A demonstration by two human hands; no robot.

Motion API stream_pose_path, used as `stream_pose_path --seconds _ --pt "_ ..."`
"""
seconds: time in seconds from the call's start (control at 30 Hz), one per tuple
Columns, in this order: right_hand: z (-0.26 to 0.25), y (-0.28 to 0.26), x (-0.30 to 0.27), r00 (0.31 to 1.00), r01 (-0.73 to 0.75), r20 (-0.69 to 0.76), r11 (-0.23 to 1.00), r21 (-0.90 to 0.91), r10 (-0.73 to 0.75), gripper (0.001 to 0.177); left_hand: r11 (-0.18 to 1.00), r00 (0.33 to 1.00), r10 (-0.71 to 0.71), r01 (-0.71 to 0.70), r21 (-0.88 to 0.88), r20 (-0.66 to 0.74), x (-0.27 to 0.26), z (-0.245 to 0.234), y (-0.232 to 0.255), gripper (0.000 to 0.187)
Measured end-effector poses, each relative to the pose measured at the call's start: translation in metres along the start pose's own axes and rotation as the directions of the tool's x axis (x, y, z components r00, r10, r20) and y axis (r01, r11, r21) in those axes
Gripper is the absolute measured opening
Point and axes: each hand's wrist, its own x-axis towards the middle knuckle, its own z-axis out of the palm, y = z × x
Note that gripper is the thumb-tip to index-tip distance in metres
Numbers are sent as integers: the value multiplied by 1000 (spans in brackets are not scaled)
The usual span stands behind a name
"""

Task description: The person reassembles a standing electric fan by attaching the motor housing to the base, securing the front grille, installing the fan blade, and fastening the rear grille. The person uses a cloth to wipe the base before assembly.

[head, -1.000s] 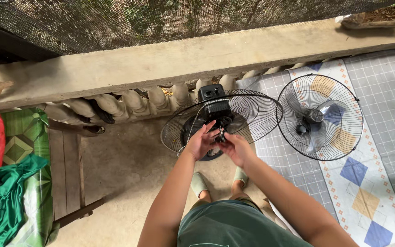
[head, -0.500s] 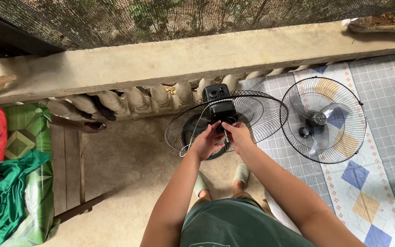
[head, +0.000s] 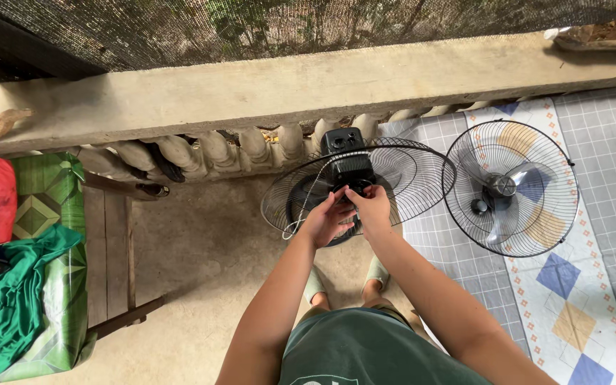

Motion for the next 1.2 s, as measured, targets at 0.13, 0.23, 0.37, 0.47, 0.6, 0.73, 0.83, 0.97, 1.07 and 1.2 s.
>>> stream_pose_path --seconds 0.13,0.23,0.37,0.47,0.6,0.73,0.83,0.97,1.07,1.2 --pt "-1 -2 2 990 -139 56 964 229 129 37 1000 1000 26 -26 1 -4 -5 5 5 61" --pt "-4 -8 0 962 -269 153 874 404 226 30 998 999 41 -41 -41 -6 -12 9 10 58" --pt "-12 -13 -9 904 -427 233 774 467 358 25 1000 999 27 -26 13 -39 -20 10 14 59" --pt "-15 -10 -10 874 -486 288 694 531 392 31 1000 999 24 -23 17 -36 -21 11 14 60" --pt "-15 -3 -5 848 -529 331 632 567 414 35 999 998 26 -24 38 -61 -22 14 13 61" --pt "-20 -7 -10 882 -469 247 795 385 401 28 997 997 10 -4 77 -73 -23 14 11 63" --pt "-26 -18 -28 999 27 -38 999 33 -26 19 996 998 12 -7 83 -64 -21 10 8 62" --pt "-49 -32 -48 615 747 379 357 -560 -691 42 1000 997 7 -5 20 -72 -16 3 5 63" --pt "-61 -34 -50 797 575 360 426 -698 -486 35 999 998 31 -32 -9 -47 -15 1 3 63" --pt "-66 -28 -46 839 536 333 551 -640 -429 45 998 997 45 -43 45 -58 -16 6 8 64"
